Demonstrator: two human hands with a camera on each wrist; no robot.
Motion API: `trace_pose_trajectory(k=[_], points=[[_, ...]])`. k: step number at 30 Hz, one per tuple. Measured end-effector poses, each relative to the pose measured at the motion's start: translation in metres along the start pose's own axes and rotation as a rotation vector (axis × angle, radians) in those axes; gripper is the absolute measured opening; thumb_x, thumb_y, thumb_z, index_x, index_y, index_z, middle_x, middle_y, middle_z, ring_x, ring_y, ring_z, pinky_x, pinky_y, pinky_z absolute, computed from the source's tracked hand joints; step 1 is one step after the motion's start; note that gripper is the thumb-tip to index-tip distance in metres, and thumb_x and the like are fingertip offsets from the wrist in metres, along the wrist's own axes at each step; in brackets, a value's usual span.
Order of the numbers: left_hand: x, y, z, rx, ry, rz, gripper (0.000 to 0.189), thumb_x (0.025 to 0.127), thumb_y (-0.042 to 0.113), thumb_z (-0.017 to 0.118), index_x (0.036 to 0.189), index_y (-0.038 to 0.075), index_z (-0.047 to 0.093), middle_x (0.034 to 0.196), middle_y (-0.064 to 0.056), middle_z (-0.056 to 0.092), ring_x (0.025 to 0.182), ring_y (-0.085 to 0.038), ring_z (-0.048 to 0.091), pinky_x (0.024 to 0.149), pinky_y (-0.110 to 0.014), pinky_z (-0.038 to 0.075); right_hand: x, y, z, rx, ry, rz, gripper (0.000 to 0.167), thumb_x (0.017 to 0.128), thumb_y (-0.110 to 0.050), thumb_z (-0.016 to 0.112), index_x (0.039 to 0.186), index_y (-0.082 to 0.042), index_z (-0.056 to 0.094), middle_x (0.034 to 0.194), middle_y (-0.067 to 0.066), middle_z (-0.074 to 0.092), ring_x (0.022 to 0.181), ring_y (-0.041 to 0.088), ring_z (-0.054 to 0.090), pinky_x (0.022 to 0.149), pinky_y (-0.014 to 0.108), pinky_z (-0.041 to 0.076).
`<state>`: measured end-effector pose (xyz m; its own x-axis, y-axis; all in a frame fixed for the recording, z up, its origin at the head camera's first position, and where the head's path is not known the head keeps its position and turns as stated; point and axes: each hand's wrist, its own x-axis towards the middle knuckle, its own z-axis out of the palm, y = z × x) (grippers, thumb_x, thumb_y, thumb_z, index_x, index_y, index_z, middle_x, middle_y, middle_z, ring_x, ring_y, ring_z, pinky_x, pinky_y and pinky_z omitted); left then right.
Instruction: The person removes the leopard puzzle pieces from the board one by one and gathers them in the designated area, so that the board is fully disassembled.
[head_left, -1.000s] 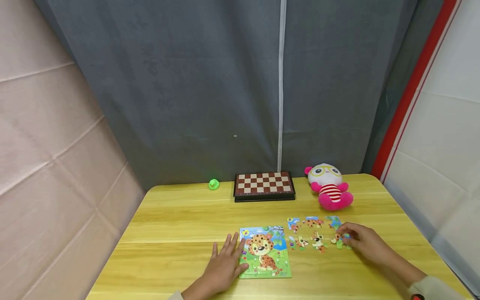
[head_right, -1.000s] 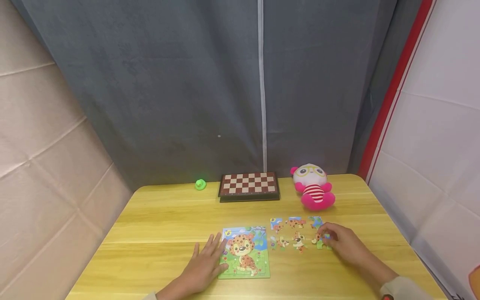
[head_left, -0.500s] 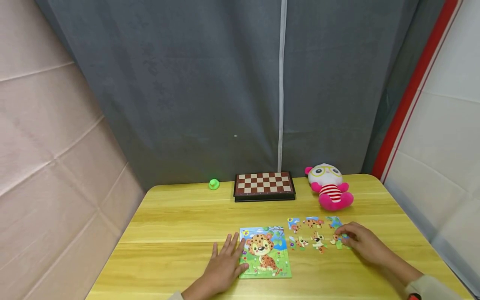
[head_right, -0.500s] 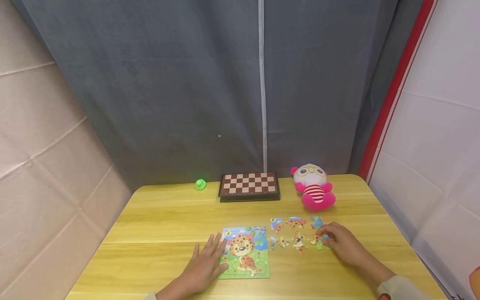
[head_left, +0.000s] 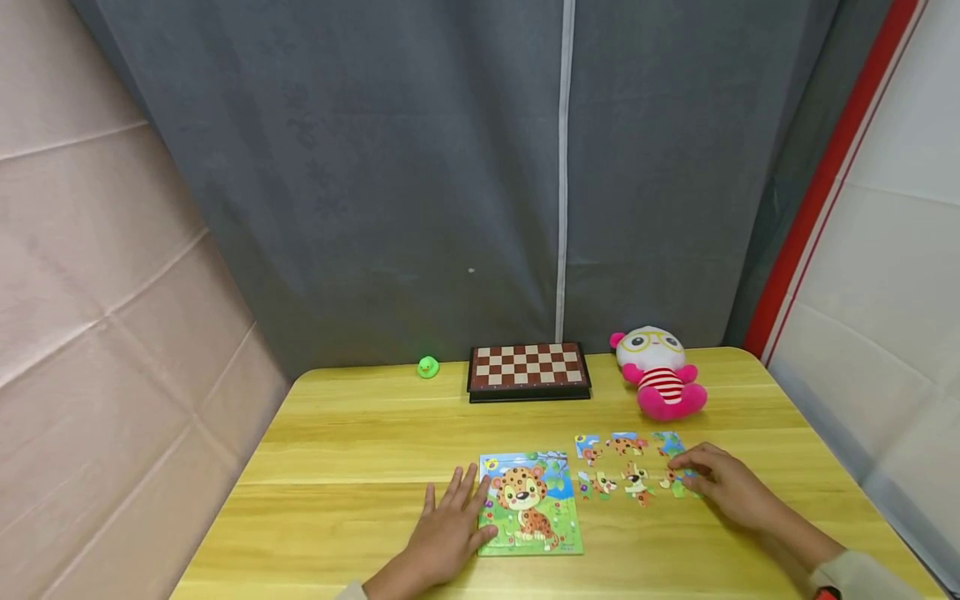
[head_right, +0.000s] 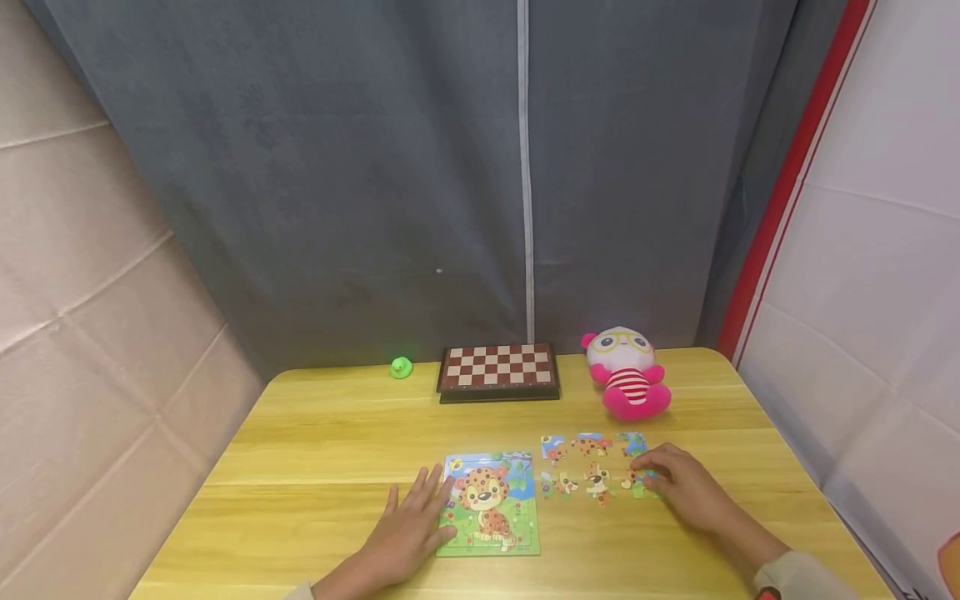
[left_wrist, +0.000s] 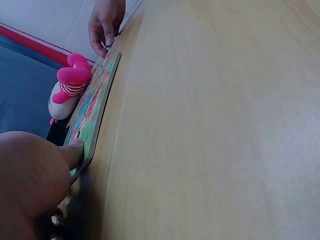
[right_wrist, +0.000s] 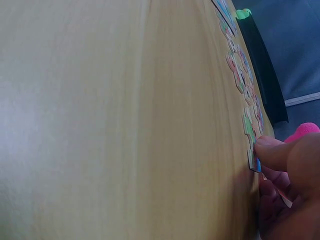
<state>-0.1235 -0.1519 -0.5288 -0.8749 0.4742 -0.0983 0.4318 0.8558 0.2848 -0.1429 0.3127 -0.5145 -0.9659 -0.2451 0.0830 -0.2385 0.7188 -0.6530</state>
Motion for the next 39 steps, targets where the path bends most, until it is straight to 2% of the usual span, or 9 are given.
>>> trace_pose_trajectory(k=[11, 19, 22, 27, 33, 36, 39], points=[[0.001, 0.000, 0.000, 0.007, 0.003, 0.000, 0.078, 0.103, 0.060, 0.044, 0.165, 0.017, 0.025, 0.173, -0.012, 0.011, 0.158, -0.038, 0.011, 0.117, -0.076, 0.014, 0.000, -0.008, -0.004, 0.041, 0.004, 0.001, 0.019, 0.096, -0.007, 0.071, 0.113, -0.014, 0.075, 0.110, -0.002, 0.065, 0.101, 0.002, 0.058, 0.083, 0.023, 0.053], [0.001, 0.000, 0.000, 0.000, 0.000, 0.000, 0.078, 0.103, 0.061, 0.043, 0.165, 0.017, 0.025, 0.173, -0.012, 0.011, 0.158, -0.037, 0.011, 0.117, -0.076, 0.014, 0.002, -0.009, -0.005, 0.065, -0.006, 0.024, 0.019, 0.096, -0.011, 0.071, 0.115, -0.014, 0.075, 0.114, -0.002, 0.067, 0.106, 0.001, 0.058, 0.088, 0.020, 0.052], [0.000, 0.000, 0.000, -0.002, 0.001, 0.000, 0.077, 0.104, 0.060, 0.044, 0.165, 0.017, 0.025, 0.173, -0.012, 0.011, 0.158, -0.037, 0.011, 0.117, -0.076, 0.013, 0.002, -0.010, -0.004, 0.089, 0.001, -0.013, 0.020, 0.096, -0.011, 0.071, 0.115, -0.012, 0.075, 0.114, 0.001, 0.067, 0.107, 0.000, 0.058, 0.089, 0.015, 0.050], [0.000, 0.000, 0.000, 0.006, 0.005, 0.000, 0.077, 0.104, 0.060, 0.043, 0.165, 0.017, 0.025, 0.173, -0.012, 0.011, 0.158, -0.037, 0.011, 0.117, -0.075, 0.014, 0.004, -0.015, 0.001, 0.134, 0.011, -0.129, 0.021, 0.096, -0.007, 0.070, 0.117, -0.005, 0.073, 0.112, 0.007, 0.068, 0.104, -0.001, 0.059, 0.086, 0.013, 0.049], [-0.001, 0.000, 0.000, -0.001, 0.005, 0.001, 0.078, 0.103, 0.061, 0.042, 0.165, 0.017, 0.024, 0.173, -0.011, 0.010, 0.158, -0.037, 0.011, 0.118, -0.075, 0.013, 0.011, -0.028, 0.009, 0.138, -0.045, -0.119, 0.023, 0.096, -0.011, 0.071, 0.119, -0.006, 0.073, 0.111, 0.004, 0.065, 0.095, -0.001, 0.055, 0.080, 0.021, 0.051], [-0.001, 0.000, -0.001, -0.012, 0.001, 0.002, 0.079, 0.103, 0.063, 0.041, 0.165, 0.017, 0.025, 0.173, -0.011, 0.010, 0.158, -0.037, 0.011, 0.118, -0.075, 0.012, 0.015, -0.035, 0.014, 0.140, -0.062, -0.120, 0.022, 0.097, -0.011, 0.070, 0.119, -0.008, 0.073, 0.114, 0.005, 0.066, 0.094, 0.005, 0.055, 0.079, 0.023, 0.051], [0.000, -0.001, -0.002, -0.011, -0.008, 0.003, 0.084, 0.100, 0.069, 0.038, 0.165, 0.017, 0.026, 0.173, -0.011, 0.010, 0.158, -0.037, 0.011, 0.118, -0.075, 0.013, 0.019, -0.043, 0.021, 0.124, -0.077, -0.118, 0.021, 0.098, -0.014, 0.070, 0.118, -0.012, 0.075, 0.120, 0.005, 0.067, 0.108, 0.017, 0.059, 0.088, 0.023, 0.049]])
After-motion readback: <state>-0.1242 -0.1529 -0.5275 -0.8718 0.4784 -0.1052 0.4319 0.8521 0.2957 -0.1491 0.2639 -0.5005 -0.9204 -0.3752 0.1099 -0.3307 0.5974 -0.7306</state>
